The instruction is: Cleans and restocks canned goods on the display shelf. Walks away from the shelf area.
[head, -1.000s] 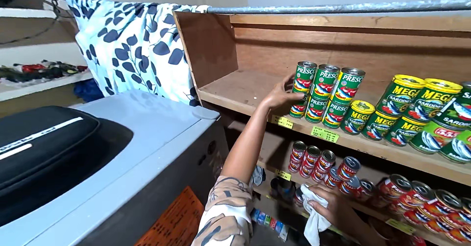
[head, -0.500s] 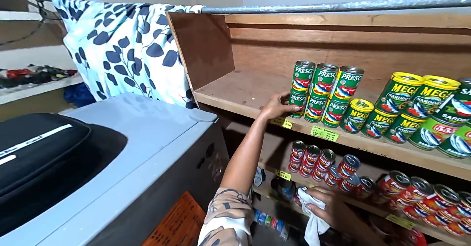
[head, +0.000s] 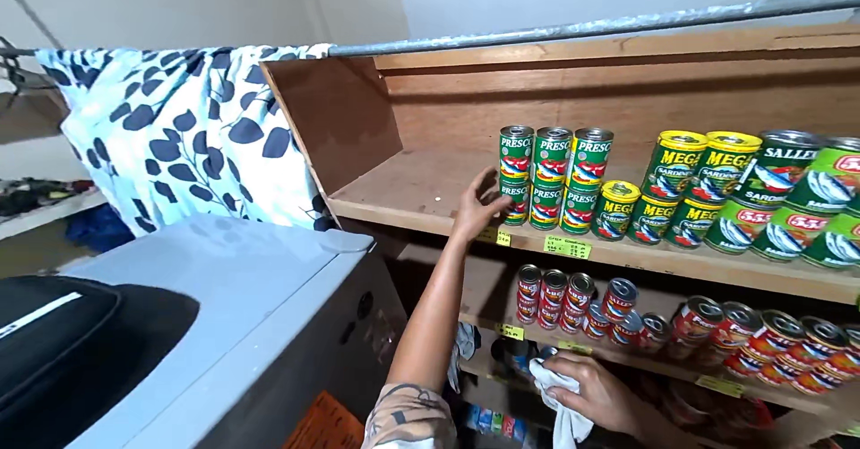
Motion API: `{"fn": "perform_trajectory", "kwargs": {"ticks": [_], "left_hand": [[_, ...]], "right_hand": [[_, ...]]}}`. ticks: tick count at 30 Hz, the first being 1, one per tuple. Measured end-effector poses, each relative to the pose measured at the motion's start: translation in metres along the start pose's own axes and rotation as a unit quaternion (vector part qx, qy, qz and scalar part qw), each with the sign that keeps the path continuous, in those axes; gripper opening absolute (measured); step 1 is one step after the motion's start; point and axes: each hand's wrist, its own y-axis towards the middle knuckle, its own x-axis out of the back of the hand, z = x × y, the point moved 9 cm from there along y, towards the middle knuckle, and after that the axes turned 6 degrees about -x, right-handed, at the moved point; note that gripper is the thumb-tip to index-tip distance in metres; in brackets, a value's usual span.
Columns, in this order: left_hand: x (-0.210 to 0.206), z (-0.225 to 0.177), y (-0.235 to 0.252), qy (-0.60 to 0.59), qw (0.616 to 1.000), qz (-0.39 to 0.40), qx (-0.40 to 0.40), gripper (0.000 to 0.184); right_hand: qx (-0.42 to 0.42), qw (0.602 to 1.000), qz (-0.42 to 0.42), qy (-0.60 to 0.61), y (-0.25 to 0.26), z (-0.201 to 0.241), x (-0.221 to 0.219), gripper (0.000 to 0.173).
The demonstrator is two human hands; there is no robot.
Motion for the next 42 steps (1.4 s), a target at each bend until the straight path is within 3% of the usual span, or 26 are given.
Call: {"fn": "perform_trajectory", "kwargs": {"ticks": [3, 4, 7, 9, 11, 12, 13, 14, 16, 17, 18, 21, 23, 24, 25, 27, 29, 32, 34, 36, 38, 42], "left_hand": [[0.026, -0.029, -0.051, 0.056, 0.96, -0.245, -0.12, 0.03], [0.024, -0.036, -0.078, 0.068, 0.945, -0.288, -0.138, 0.029], [-0.032, -0.001, -0.167, 0.017, 0.971, -0.237, -0.034, 0.055], [-0.093, 0.056, -0.234, -0.1, 0.971, -0.169, 0.135, 0.064], [-0.146, 0.087, -0.303, -0.258, 0.891, -0.139, 0.347, 0.062], [-0.161, 0.08, -0.328, -0.316, 0.851, -0.114, 0.402, 0.057], [-0.168, 0.062, -0.344, -0.378, 0.823, -0.077, 0.416, 0.047], [-0.177, 0.051, -0.349, -0.426, 0.786, -0.089, 0.44, 0.042], [-0.199, 0.054, -0.353, -0.504, 0.676, -0.171, 0.511, 0.051], [-0.207, 0.061, -0.351, -0.511, 0.639, -0.19, 0.542, 0.053], [-0.211, 0.067, -0.349, -0.502, 0.636, -0.173, 0.559, 0.051], [-0.2, 0.067, -0.348, -0.436, 0.713, -0.078, 0.543, 0.041], [-0.179, 0.065, -0.338, -0.358, 0.799, -0.068, 0.479, 0.034], [-0.167, 0.069, -0.337, -0.302, 0.832, -0.081, 0.458, 0.032], [-0.159, 0.076, -0.342, -0.261, 0.838, -0.105, 0.467, 0.034], [-0.158, 0.092, -0.37, -0.234, 0.78, -0.162, 0.558, 0.042], [-0.176, 0.098, -0.399, -0.288, 0.702, -0.18, 0.626, 0.058], [-0.201, 0.089, -0.414, -0.417, 0.648, -0.198, 0.606, 0.062], [-0.214, 0.09, -0.414, -0.465, 0.618, -0.179, 0.608, 0.066], [-0.223, 0.101, -0.425, -0.423, 0.624, -0.096, 0.65, 0.062], [-0.226, 0.116, -0.443, -0.367, 0.651, -0.006, 0.664, 0.054], [-0.186, 0.148, -0.469, -0.2, 0.725, 0.019, 0.659, 0.039]], "right_hand": [[-0.039, 0.999, -0.001, 0.008, -0.005, -0.007, 0.007, 0.04], [-0.047, 0.998, -0.031, 0.015, -0.006, -0.011, 0.014, 0.037], [-0.064, 0.982, -0.169, 0.059, -0.013, -0.019, 0.045, 0.033], [-0.104, 0.964, -0.228, 0.093, -0.017, -0.02, 0.056, 0.036], [-0.134, 0.966, -0.193, 0.107, -0.02, -0.015, 0.043, 0.044], [-0.13, 0.977, -0.14, 0.093, -0.022, -0.014, 0.026, 0.049], [-0.112, 0.987, -0.086, 0.07, -0.026, -0.016, 0.005, 0.053], [-0.084, 0.994, -0.054, 0.043, -0.03, -0.022, -0.016, 0.053], [-0.036, 0.996, -0.08, 0.009, -0.041, -0.042, -0.031, 0.046], [-0.031, 0.993, -0.111, -0.005, -0.044, -0.055, -0.026, 0.041], [-0.047, 0.99, -0.131, -0.026, -0.044, -0.071, -0.019, 0.036], [-0.207, 0.972, -0.07, -0.082, -0.054, -0.13, -0.009, 0.032], [-0.314, 0.949, -0.006, -0.028, -0.067, -0.156, -0.011, 0.035], [-0.34, 0.94, -0.015, 0.016, -0.074, -0.158, -0.013, 0.036], [-0.349, 0.935, -0.035, 0.058, -0.078, -0.155, -0.015, 0.037], [-0.331, 0.933, -0.068, 0.125, -0.078, -0.134, -0.021, 0.036], [-0.281, 0.943, -0.055, 0.172, -0.072, -0.104, -0.032, 0.033], [-0.148, 0.981, 0.028, 0.121, -0.069, -0.076, -0.063, 0.042], [-0.126, 0.988, 0.041, 0.074, -0.078, -0.087, -0.078, 0.042], [-0.211, 0.975, 0.061, 0.019, -0.096, -0.124, -0.08, 0.036], [-0.355, 0.921, 0.159, -0.03, -0.128, -0.171, -0.085, 0.039], [-0.536, 0.816, 0.212, 0.04, -0.224, -0.236, -0.096, 0.059]]}}
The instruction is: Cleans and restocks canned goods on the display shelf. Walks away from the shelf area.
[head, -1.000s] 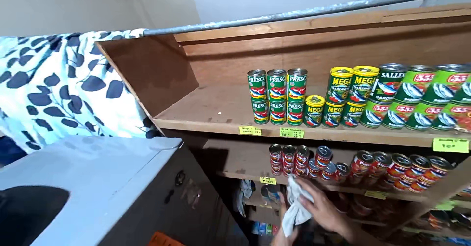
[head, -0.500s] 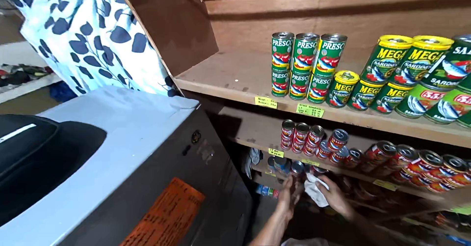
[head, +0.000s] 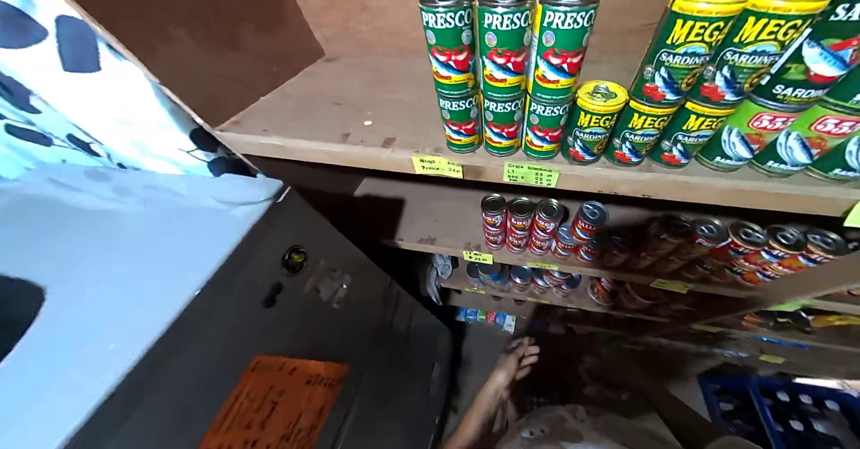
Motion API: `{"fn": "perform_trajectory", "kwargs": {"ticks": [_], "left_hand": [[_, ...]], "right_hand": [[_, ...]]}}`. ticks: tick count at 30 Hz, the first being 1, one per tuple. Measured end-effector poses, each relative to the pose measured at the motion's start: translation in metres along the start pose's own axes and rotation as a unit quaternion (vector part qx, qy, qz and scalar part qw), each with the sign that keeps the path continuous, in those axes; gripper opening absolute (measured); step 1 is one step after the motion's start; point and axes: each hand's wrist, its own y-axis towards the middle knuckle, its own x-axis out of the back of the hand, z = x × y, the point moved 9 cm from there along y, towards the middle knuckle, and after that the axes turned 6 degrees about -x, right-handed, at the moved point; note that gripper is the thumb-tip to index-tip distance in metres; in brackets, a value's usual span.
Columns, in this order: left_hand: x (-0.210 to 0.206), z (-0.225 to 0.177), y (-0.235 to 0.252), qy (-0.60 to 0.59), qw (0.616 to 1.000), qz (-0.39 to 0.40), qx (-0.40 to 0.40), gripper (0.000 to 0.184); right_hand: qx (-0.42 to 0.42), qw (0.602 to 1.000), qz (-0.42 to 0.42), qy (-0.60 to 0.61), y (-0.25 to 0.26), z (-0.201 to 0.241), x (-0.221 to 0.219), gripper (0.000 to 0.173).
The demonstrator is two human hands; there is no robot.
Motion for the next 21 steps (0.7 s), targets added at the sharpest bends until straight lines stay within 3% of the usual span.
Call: {"fn": "perform_trajectory", "kwargs": {"ticks": [3, 5, 8, 11, 16, 21], "left_hand": [[0.057, 0.024, 0.009, 0.067, 0.993, -0.101, -0.005, 0.035], [0.092, 0.048, 0.017, 0.092, 0.987, -0.127, 0.022, 0.037], [0.144, 0.085, 0.032, 0.199, 0.966, -0.154, 0.053, 0.036], [0.184, 0.114, 0.035, 0.327, 0.932, -0.126, 0.092, 0.043], [0.217, 0.131, 0.023, 0.371, 0.903, -0.157, 0.15, 0.048], [0.214, 0.129, 0.01, 0.269, 0.938, -0.202, 0.086, 0.043]], "right_hand": [[-0.077, 0.992, 0.061, 0.081, 0.013, -0.071, -0.037, 0.05], [-0.128, 0.977, 0.089, 0.147, 0.012, -0.101, -0.06, 0.045], [-0.134, 0.984, 0.114, 0.037, 0.014, -0.118, -0.085, 0.045], [-0.095, 0.991, 0.084, -0.047, 0.023, -0.127, -0.105, 0.047], [-0.1, 0.986, 0.11, -0.079, 0.031, -0.106, -0.108, 0.05], [-0.098, 0.976, 0.141, -0.136, 0.043, -0.094, -0.096, 0.055]]}}
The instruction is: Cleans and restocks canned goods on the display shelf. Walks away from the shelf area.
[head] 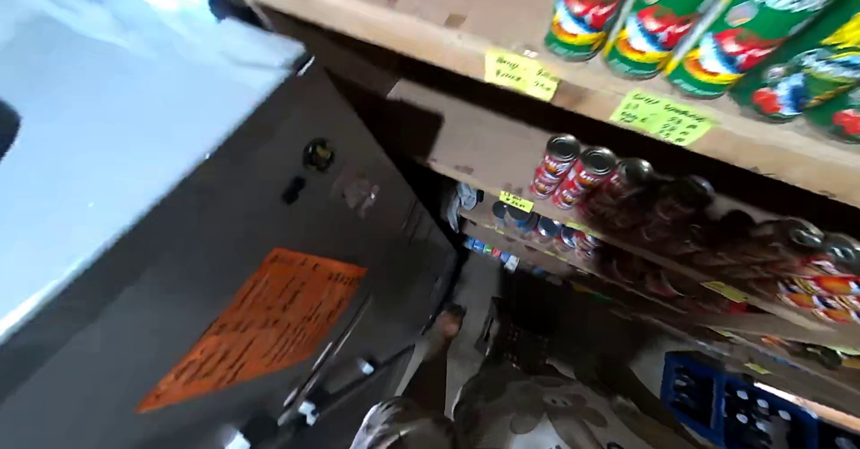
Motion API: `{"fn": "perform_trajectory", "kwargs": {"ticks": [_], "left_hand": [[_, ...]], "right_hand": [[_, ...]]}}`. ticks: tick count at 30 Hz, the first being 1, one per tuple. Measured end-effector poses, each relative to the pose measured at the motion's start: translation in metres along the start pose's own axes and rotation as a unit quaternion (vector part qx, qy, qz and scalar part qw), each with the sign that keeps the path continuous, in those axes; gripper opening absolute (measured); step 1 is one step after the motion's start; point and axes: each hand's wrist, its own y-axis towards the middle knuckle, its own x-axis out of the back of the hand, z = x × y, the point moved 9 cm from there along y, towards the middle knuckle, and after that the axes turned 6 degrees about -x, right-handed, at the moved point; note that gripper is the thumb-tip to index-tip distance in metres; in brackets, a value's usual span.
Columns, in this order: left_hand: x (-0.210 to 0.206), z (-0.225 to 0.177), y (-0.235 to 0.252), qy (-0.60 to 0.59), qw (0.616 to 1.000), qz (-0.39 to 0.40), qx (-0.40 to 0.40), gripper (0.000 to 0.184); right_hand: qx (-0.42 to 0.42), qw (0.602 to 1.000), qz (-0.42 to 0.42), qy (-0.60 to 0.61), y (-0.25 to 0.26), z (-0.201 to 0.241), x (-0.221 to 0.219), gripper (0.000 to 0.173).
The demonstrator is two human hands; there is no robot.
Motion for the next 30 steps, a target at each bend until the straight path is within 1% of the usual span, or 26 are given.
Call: {"fn": "perform_trajectory", "kwargs": {"ticks": [1, 2, 3, 4, 5, 6, 7, 8, 9, 10, 11, 12, 13, 14, 15, 16, 17, 18, 19, 20, 21, 22, 26, 28, 30], "left_hand": [[-0.001, 0.004, -0.004, -0.04, 0.999, -0.019, 0.008, 0.042], [-0.002, 0.01, -0.01, -0.081, 0.996, -0.037, 0.02, 0.041], [-0.005, 0.018, -0.019, -0.12, 0.991, -0.052, 0.032, 0.04], [-0.01, 0.029, -0.028, -0.155, 0.985, -0.064, 0.044, 0.04], [-0.017, 0.043, -0.037, -0.182, 0.979, -0.075, 0.056, 0.04], [-0.027, 0.061, -0.047, -0.208, 0.972, -0.083, 0.07, 0.04], [-0.038, 0.08, -0.06, -0.23, 0.965, -0.09, 0.089, 0.041], [-0.049, 0.101, -0.073, -0.244, 0.958, -0.096, 0.113, 0.041], [-0.062, 0.125, -0.086, -0.252, 0.952, -0.101, 0.139, 0.042], [-0.077, 0.149, -0.101, -0.26, 0.946, -0.104, 0.164, 0.043], [-0.094, 0.175, -0.116, -0.264, 0.94, -0.107, 0.189, 0.043], [-0.11, 0.198, -0.131, -0.258, 0.936, -0.105, 0.216, 0.044], [-0.125, 0.218, -0.147, -0.243, 0.934, -0.092, 0.244, 0.043], [-0.138, 0.233, -0.162, -0.22, 0.935, -0.074, 0.267, 0.043], [-0.15, 0.244, -0.173, -0.195, 0.935, -0.05, 0.291, 0.042], [-0.16, 0.252, -0.181, -0.168, 0.934, -0.014, 0.316, 0.043], [-0.171, 0.259, -0.184, -0.149, 0.93, 0.024, 0.336, 0.045], [-0.181, 0.266, -0.181, -0.15, 0.926, 0.043, 0.343, 0.045], [-0.188, 0.271, -0.173, -0.168, 0.925, 0.045, 0.337, 0.043], [-0.193, 0.274, -0.162, -0.192, 0.927, 0.035, 0.319, 0.041], [-0.195, 0.277, -0.147, -0.211, 0.932, 0.021, 0.294, 0.038], [-0.195, 0.279, -0.129, -0.22, 0.938, 0.007, 0.267, 0.037], [-0.182, 0.287, -0.048, -0.217, 0.957, -0.041, 0.187, 0.04], [-0.183, 0.292, -0.004, -0.221, 0.963, -0.05, 0.144, 0.038], [-0.189, 0.301, 0.036, -0.237, 0.966, -0.058, 0.082, 0.034]], "right_hand": [[0.0, 1.0, 0.005, -0.01, 0.003, -0.002, 0.002, 0.055], [0.006, 0.999, 0.022, -0.027, -0.006, 0.003, 0.008, 0.054], [0.03, 0.997, 0.048, -0.054, -0.027, 0.015, 0.017, 0.054], [0.072, 0.992, 0.066, -0.086, -0.051, 0.028, 0.027, 0.052], [0.139, 0.98, 0.053, -0.131, -0.069, 0.038, 0.035, 0.05], [0.181, 0.967, 0.036, -0.178, -0.089, 0.048, 0.043, 0.046], [0.017, 0.967, 0.128, -0.221, -0.105, 0.052, 0.044, 0.047], [0.147, 0.961, 0.069, -0.223, -0.089, 0.045, 0.042, 0.045], [0.354, 0.919, -0.037, -0.168, -0.06, 0.028, 0.036, 0.046], [0.227, 0.951, 0.068, -0.197, -0.039, 0.014, 0.026, 0.048], [0.122, 0.966, 0.125, -0.188, -0.03, 0.009, 0.022, 0.047], [0.138, 0.973, 0.097, -0.155, -0.026, 0.01, 0.021, 0.042], [0.135, 0.974, 0.097, -0.153, -0.04, 0.024, 0.023, 0.038], [0.114, 0.969, 0.099, -0.195, -0.067, 0.047, 0.028, 0.038], [0.05, 0.953, 0.099, -0.284, -0.103, 0.074, 0.033, 0.04], [-0.113, 0.899, 0.15, -0.395, -0.134, 0.092, 0.035, 0.049], [0.013, 0.953, 0.044, -0.3, -0.082, 0.062, 0.03, 0.041], [0.077, 0.967, -0.001, -0.241, -0.029, 0.025, 0.023, 0.04], [0.083, 0.975, -0.004, -0.207, 0.019, -0.007, 0.018, 0.042], [0.051, 0.981, 0.018, -0.188, 0.056, -0.028, 0.013, 0.046], [0.022, 0.984, 0.026, -0.176, 0.082, -0.041, 0.012, 0.049], [0.008, 0.986, 0.013, -0.166, 0.102, -0.048, 0.013, 0.051], [-0.017, 0.98, -0.028, -0.194, 0.151, -0.061, 0.008, 0.051], [0.0, 0.981, -0.044, -0.186, 0.173, -0.072, 0.0, 0.053], [0.021, 0.984, -0.084, -0.155, 0.203, -0.093, -0.014, 0.054]]}}
